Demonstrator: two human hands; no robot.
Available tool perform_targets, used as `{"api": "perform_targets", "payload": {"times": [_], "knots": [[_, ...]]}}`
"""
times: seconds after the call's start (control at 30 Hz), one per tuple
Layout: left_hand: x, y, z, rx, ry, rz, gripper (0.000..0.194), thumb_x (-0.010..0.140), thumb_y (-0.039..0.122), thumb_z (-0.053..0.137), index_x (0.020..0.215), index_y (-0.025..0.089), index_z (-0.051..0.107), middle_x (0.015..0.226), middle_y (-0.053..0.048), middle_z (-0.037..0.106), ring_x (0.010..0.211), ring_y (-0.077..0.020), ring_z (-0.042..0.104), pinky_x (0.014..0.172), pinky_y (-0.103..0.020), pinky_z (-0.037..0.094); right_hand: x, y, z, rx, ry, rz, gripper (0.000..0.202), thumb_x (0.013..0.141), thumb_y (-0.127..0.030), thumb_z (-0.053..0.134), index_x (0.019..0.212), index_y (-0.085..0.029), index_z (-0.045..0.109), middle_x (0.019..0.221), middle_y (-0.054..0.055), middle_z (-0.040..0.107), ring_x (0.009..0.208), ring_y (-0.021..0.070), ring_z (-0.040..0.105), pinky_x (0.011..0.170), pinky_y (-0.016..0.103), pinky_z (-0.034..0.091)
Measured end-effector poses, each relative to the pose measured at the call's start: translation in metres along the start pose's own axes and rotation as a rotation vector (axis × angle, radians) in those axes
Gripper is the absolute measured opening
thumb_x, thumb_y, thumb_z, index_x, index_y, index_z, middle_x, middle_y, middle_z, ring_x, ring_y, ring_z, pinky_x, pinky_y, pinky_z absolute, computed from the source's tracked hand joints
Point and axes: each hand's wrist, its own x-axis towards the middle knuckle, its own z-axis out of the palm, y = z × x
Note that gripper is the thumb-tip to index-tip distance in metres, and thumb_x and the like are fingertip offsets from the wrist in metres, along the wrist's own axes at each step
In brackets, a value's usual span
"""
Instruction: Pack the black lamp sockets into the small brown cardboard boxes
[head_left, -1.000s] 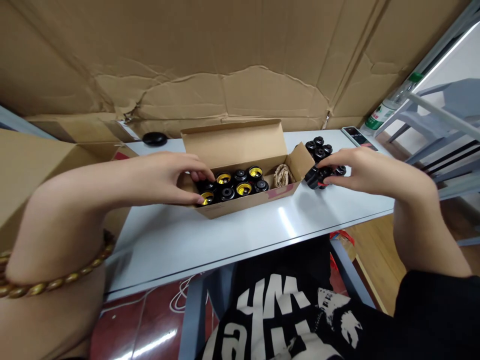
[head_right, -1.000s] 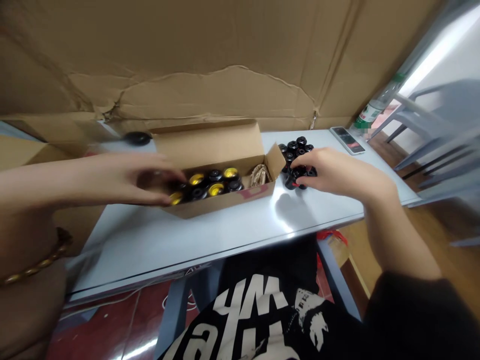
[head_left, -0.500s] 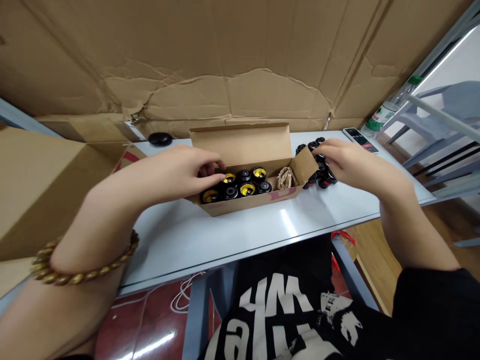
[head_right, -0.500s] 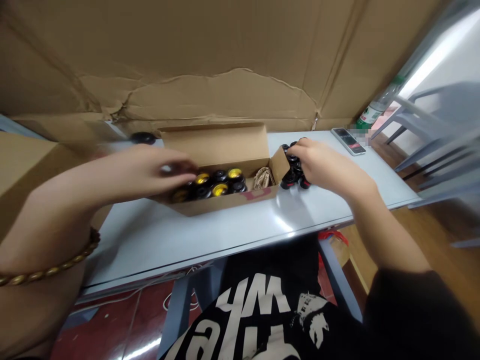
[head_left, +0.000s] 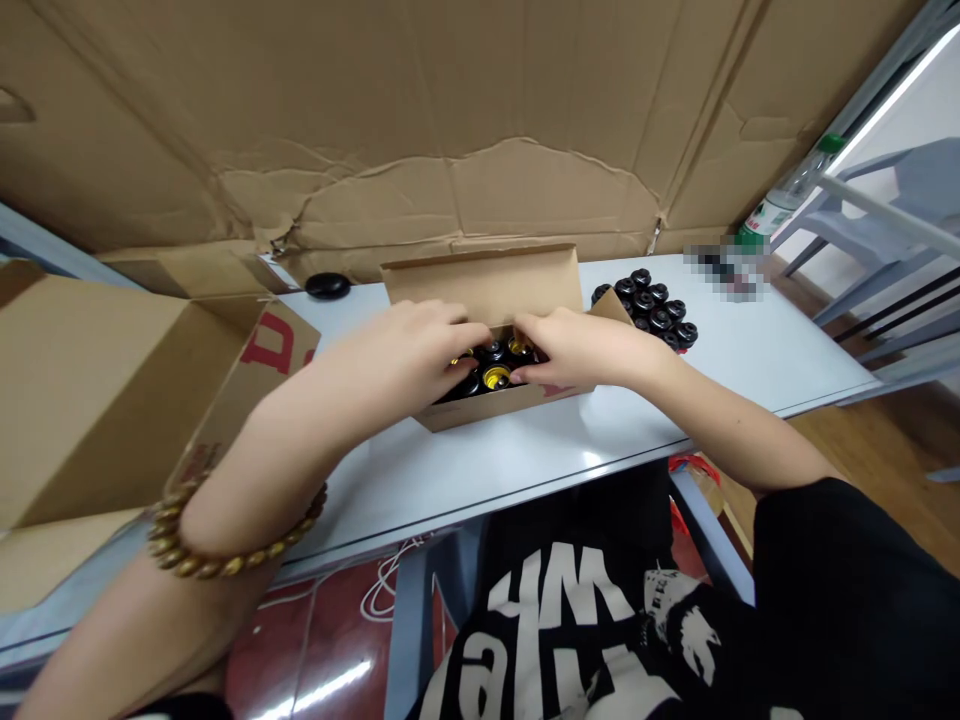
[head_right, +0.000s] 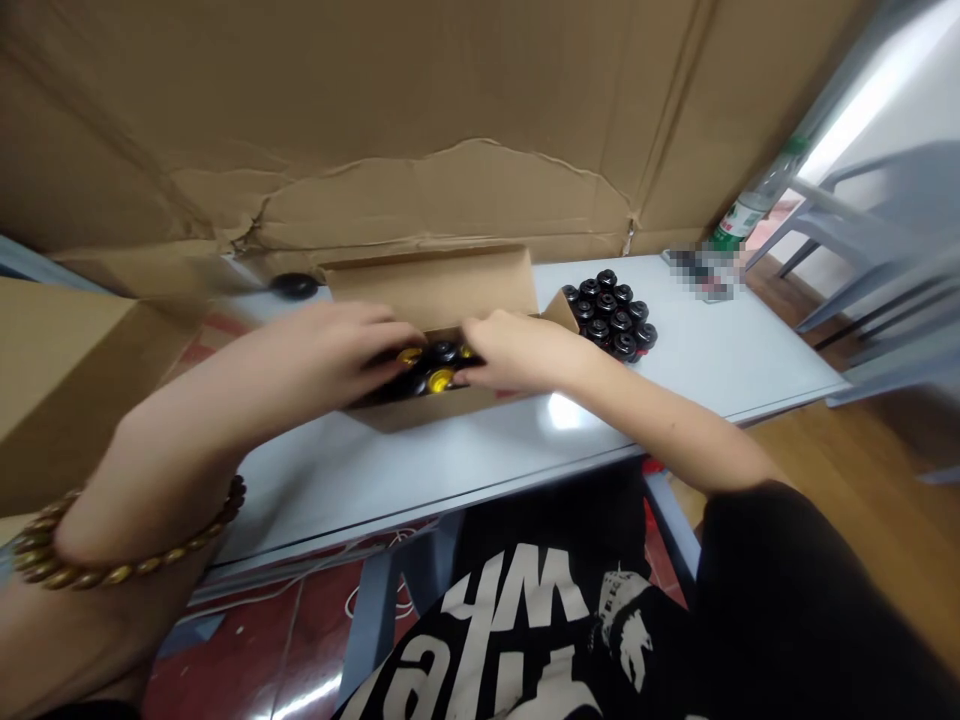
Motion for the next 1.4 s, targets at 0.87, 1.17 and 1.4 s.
{"api": "perform_targets", "payload": {"times": [0.87,1.17,1.4], "knots": [[0.059,0.035,0.001,0.066,-0.236,0.028,0.028,0.102,0.016,0.07,0.106,0.028,0.094,0.11,-0.009,0.082,0.106,-0.0304,0.073,0.089,-0.04,0.051,-0.135,0.114,-0.01,0.063,0.192,0.236,0.025,0.106,-0.049,0.068,0.105,-0.027,0.078,0.1,0.006,0.088,0.083,0.0258,0.079,0.073,0.039,0.058],[0.051,0.014,0.007,0.01,-0.076,0.177,0.024,0.104,0.02,0.067,0.106,0.025,0.09,0.103,-0.008,0.074,0.101,-0.0287,0.069,0.088,-0.041,0.051,-0.097,0.111,0.031,-0.088,0.289,0.086,0.02,0.108,-0.023,0.065,0.108,-0.022,0.085,0.106,0.011,0.084,0.09,0.0268,0.078,0.081,0.039,0.057],[0.051,0.01,-0.002,-0.112,0.127,0.223,0.025,0.107,0.022,0.06,0.113,0.022,0.085,0.108,-0.01,0.071,0.101,-0.0273,0.066,0.091,-0.04,0.055,-0.103,0.094,0.031,-0.141,0.696,-0.013,0.018,0.111,-0.025,0.063,0.106,-0.022,0.08,0.109,0.013,0.082,0.092,0.0284,0.077,0.082,0.045,0.061]]}}
